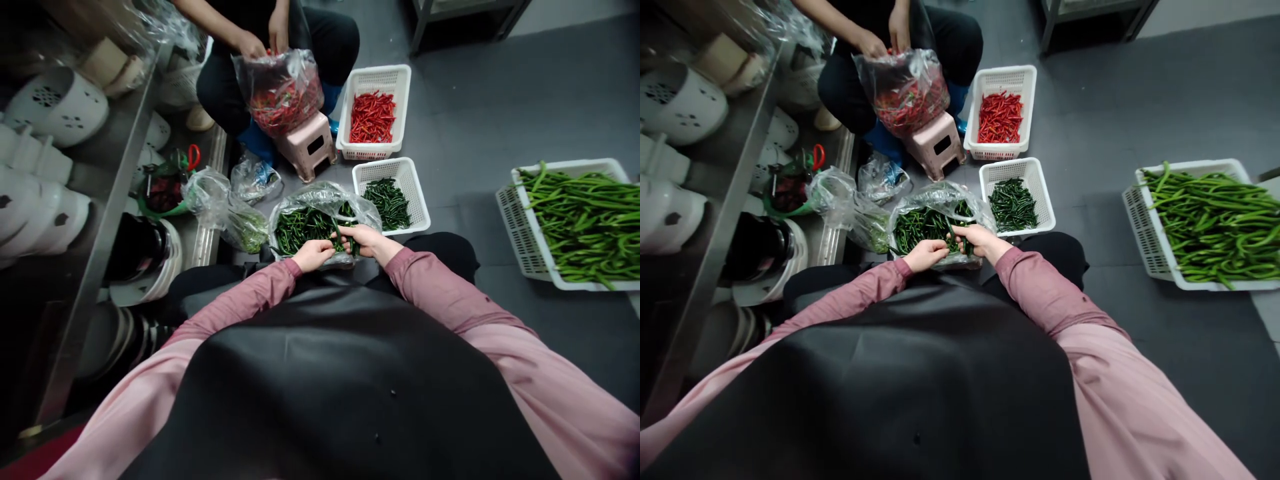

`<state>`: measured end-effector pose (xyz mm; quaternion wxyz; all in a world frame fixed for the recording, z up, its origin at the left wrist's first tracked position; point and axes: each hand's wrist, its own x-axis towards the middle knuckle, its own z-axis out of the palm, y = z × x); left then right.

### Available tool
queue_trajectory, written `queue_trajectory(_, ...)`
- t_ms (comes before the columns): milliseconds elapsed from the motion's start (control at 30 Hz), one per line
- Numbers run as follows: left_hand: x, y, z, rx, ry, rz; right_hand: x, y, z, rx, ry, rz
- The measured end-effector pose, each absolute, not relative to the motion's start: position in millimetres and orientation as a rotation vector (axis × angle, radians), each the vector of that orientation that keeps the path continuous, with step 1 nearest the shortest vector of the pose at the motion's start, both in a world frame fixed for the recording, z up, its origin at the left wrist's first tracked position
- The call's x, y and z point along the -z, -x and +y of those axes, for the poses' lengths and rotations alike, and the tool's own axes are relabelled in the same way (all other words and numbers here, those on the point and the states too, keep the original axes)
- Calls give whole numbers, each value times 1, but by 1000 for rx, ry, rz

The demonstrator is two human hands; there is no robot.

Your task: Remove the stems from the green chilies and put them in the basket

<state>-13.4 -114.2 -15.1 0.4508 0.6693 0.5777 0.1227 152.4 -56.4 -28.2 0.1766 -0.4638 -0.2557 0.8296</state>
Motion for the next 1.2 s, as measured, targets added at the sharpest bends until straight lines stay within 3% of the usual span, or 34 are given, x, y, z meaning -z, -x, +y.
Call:
queue_trajectory(200,11,14,-101,-260,-1645,1437,11,-158,-51,-2333,1043,-762)
queue_trajectory(433,10,-1,-94,-160,-2102,1601,20,-154,-55,-1781,1275,-1124)
queue_trajectory(633,27,-2,-84,146,-1858,1905,19,-156,-49,-1382,1408,-1074)
queue_trajectory(833,56,-26,-80,365,-2138,1736,9,-157,-45,-1569,1360,-908)
queue_trajectory(1000,76,-36,-63,556,-1939,1766,6,-156,-48,-1661,1371,-853)
queue_trajectory(1200,67,-18,-65,301,-1795,1814,18,-160,-44,-1678,1495,-946)
